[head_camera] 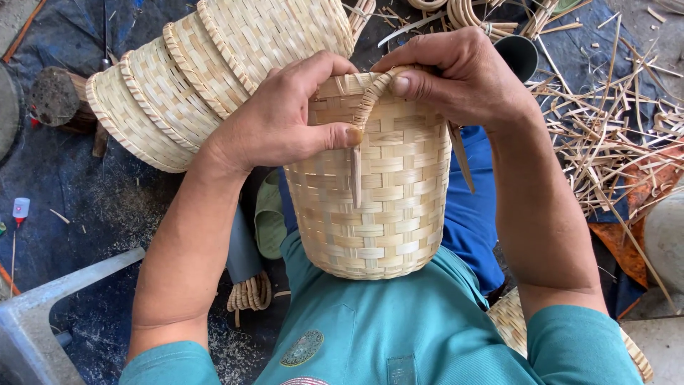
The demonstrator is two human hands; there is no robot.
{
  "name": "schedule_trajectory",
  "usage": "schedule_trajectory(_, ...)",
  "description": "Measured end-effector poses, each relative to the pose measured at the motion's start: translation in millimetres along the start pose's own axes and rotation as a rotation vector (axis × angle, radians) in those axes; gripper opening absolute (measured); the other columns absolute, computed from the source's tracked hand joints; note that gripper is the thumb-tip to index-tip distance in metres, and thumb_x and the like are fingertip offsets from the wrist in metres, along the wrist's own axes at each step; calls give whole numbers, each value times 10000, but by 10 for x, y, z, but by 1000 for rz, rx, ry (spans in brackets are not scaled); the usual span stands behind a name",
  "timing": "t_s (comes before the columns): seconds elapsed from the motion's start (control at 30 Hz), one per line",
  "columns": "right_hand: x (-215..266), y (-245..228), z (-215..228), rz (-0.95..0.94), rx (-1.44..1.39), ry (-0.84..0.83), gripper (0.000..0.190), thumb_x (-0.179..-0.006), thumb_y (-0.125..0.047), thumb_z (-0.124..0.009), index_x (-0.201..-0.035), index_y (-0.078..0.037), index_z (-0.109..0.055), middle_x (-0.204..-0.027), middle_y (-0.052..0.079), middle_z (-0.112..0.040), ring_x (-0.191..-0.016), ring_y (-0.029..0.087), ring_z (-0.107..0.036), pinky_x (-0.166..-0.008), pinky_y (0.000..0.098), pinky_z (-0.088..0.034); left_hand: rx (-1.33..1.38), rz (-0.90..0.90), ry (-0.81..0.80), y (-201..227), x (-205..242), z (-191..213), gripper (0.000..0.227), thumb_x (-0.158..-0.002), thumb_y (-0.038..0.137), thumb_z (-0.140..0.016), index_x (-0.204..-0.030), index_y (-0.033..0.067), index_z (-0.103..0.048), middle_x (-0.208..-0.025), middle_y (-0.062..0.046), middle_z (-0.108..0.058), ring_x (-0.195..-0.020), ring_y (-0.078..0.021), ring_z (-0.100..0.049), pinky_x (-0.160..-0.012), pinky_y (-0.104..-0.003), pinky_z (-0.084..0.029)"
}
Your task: The person attaches a handle to a woven basket by threading the ends through the weave and bending them into place, then repeats the process for a second handle.
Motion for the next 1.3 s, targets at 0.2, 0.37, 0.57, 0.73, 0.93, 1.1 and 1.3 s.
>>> schedule_trajectory(0.2, 7, -34, 5, 37, -6, -12, 336, -1045, -278, -721, -1227, 4, -733, -955, 28, -741, -842, 35, -629, -717, 232, -547, -51, -82, -19, -58, 49, 18, 658, -884, 367, -872, -1380, 63, -564, -1197, -119, -691, -1103, -238, -709, -925, -385, -600)
schedule_trajectory(0.37, 2, -60, -3, 63, 38, -25, 330, -1042, -282, -712, -1223, -9, -741, -952, 28, -745, -830, 43, -641, -713, 235, -559, -298, -226, -23, 97, 114, -25, 895, -795, 435, -911, -1480, 53, -480, -1351, -168, -601, -1350, -361, -509, -1151, -538, -359)
schedule_trajectory(0.57, 29, -41, 34, 46, 67, 16, 323, -1037, -270, -723, -1224, -7, -740, -937, 33, -743, -816, 42, -633, -698, 236, -545, -309, -105, 19, -8, 246, -132, 1041, -798, 478, -924, -1562, 60, -354, -1442, -170, -487, -1417, -336, -424, -1236, -495, -319)
schedule_trajectory(0.73, 8, -21, 17, 140, 35, -37, 327, -1084, -264, -717, -1269, 6, -728, -903, 22, -725, -792, 22, -614, -690, 213, -537, -374, -116, 132, 95, 370, -140, 1087, -831, 360, -952, -1620, 63, -266, -1613, -194, -373, -1553, -367, -292, -1326, -500, -205)
schedule_trajectory(0.93, -31, -64, -6, 93, 63, -32, 339, -1042, -266, -726, -1249, 2, -735, -878, 19, -705, -716, 27, -579, -662, 241, -504, -395, -80, 155, 95, 405, -135, 1082, -811, 293, -957, -1613, 69, -267, -1599, -190, -367, -1547, -375, -285, -1325, -502, -212)
schedule_trajectory(1.1, 6, -42, 33, 146, 26, -13, 322, -1090, -269, -729, -1235, 18, -734, -921, 26, -737, -808, 27, -635, -708, 219, -544, -391, -130, 210, 129, 448, -212, 1000, -887, 408, -869, -1600, 60, -261, -1606, -190, -344, -1556, -397, -250, -1340, -536, -194)
schedule_trajectory(1.3, 48, 133, 223, 155, -232, 121, 300, -1047, -245, -718, -1168, 29, -732, -947, 51, -732, -817, 49, -646, -733, 221, -539, -412, -215, 443, 396, 786, -573, 515, -998, 385, -707, -1365, 102, -483, -1545, -162, -395, -1543, -377, -265, -1319, -581, -190)
Point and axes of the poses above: each hand's wrist, its own x-axis away from the middle knuckle, its own z-axis out of the back of the hand, y = z × x, the point moved 6 cm from there along -x, towards the middle knuckle
